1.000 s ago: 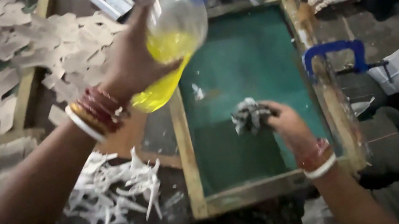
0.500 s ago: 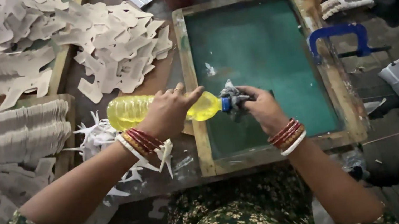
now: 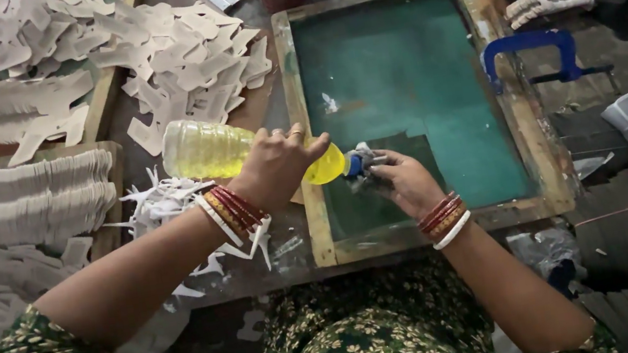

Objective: The person cleans a screen printing frame by applying liquid to a cloth, then wiping the frame with the damp cloth and then with paper. The person then places paper pieces into a mold, pressing them down by hand.

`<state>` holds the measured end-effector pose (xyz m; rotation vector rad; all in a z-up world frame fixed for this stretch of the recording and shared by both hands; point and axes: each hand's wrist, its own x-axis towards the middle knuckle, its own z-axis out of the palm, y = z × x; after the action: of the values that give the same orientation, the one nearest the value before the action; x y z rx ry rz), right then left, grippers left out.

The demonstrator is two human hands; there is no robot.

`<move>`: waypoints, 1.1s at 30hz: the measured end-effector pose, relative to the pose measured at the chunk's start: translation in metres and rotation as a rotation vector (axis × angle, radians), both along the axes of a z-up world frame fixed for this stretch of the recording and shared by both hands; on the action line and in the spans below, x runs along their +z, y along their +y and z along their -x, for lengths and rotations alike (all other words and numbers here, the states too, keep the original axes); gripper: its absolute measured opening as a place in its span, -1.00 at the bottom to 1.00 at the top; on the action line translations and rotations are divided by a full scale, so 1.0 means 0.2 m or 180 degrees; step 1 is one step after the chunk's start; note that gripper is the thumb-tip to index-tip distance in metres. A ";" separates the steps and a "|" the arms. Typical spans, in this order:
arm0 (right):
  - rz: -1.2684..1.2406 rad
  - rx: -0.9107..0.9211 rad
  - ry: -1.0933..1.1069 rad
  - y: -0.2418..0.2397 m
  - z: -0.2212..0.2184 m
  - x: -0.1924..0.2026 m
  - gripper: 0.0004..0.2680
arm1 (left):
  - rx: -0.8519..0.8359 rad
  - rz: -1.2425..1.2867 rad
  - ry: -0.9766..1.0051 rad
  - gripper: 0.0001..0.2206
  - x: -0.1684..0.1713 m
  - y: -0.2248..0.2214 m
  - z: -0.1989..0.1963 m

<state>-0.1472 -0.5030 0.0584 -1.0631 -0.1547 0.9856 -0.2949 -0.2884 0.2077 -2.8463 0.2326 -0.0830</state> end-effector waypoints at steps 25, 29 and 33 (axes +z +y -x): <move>-0.0490 0.0258 -0.0070 0.08 -0.12 0.78 -0.70 | 0.0863 0.2517 -0.0466 -0.26 0.26 0.15 0.06; -0.0064 0.0230 -0.0177 0.04 -0.12 0.73 -0.71 | 0.0543 0.2932 -0.0970 -0.24 0.19 0.33 -0.22; 0.0362 0.0523 -0.0235 -0.08 -0.17 0.41 -0.71 | 0.0270 0.3214 -0.1696 -0.14 0.14 0.49 -0.78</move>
<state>-0.1142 -0.5193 0.1406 -1.2061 -0.2522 1.1137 -0.1397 -0.1913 0.2353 -3.6085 -0.0864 -1.2353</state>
